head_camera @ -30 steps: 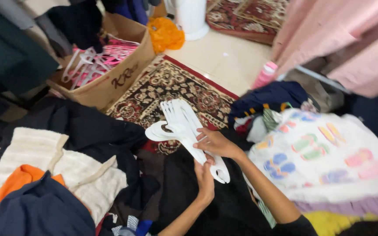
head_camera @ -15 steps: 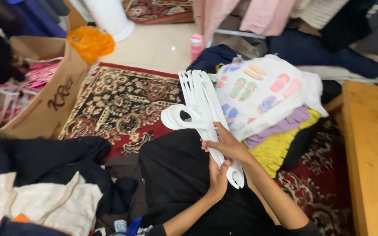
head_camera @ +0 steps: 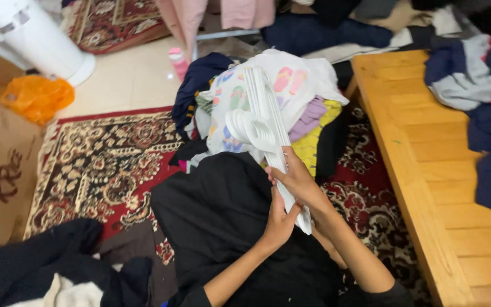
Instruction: The person takes a color-blocked cardigan from a pile of clothes and lays it on a low wooden table. They button the cardigan, place a white hanger inside it, and then fold the garment neatly around the hanger.
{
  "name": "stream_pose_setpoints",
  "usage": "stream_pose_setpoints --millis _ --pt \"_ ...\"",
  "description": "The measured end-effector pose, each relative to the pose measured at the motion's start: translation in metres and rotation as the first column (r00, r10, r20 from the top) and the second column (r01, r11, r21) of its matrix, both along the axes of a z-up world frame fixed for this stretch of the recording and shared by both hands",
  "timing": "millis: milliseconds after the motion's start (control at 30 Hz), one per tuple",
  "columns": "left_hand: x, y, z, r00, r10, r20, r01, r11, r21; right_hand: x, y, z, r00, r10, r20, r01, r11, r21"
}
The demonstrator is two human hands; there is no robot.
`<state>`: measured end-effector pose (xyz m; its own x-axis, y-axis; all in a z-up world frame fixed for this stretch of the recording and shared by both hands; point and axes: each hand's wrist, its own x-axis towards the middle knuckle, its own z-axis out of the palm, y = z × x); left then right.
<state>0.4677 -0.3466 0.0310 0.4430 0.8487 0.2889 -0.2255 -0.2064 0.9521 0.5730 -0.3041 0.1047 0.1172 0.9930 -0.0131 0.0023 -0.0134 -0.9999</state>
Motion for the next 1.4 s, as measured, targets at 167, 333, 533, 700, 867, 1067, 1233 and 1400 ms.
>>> stream_pose_setpoints --millis 167,333,533,700,867,1067,1233,1400 --pt "-0.006 0.002 0.042 0.963 -0.146 -0.228 0.176 0.978 0.115 0.021 -0.019 0.006 0.992 -0.116 0.041 0.114 0.992 0.047" --pt "-0.028 0.015 0.055 0.894 -0.256 -0.368 0.328 0.933 0.148 0.034 -0.046 0.029 0.961 -0.249 0.120 0.241 0.967 0.079" --pt "-0.040 0.031 0.078 0.857 -0.165 -0.489 0.265 0.953 0.144 0.062 -0.086 0.065 0.826 -0.350 0.442 0.354 0.932 0.077" --pt "0.000 0.025 0.081 0.846 -0.270 -0.460 0.366 0.921 0.133 0.093 -0.111 0.059 0.630 -0.485 0.607 0.517 0.845 0.139" --pt "0.039 0.013 0.101 0.797 -0.435 -0.419 0.533 0.833 0.148 0.102 -0.139 0.063 0.544 -0.583 0.603 0.653 0.746 0.132" --pt "0.063 0.014 0.112 0.749 -0.518 -0.413 0.622 0.765 0.169 0.113 -0.162 0.054 0.479 -0.627 0.614 0.739 0.666 0.104" --pt "0.065 0.032 0.117 0.745 -0.474 -0.470 0.609 0.770 0.188 0.124 -0.168 0.052 0.419 -0.675 0.607 0.782 0.608 0.136" --pt "0.068 0.045 0.115 0.769 -0.435 -0.468 0.568 0.801 0.189 0.138 -0.167 0.058 0.369 -0.669 0.645 0.803 0.579 0.141"
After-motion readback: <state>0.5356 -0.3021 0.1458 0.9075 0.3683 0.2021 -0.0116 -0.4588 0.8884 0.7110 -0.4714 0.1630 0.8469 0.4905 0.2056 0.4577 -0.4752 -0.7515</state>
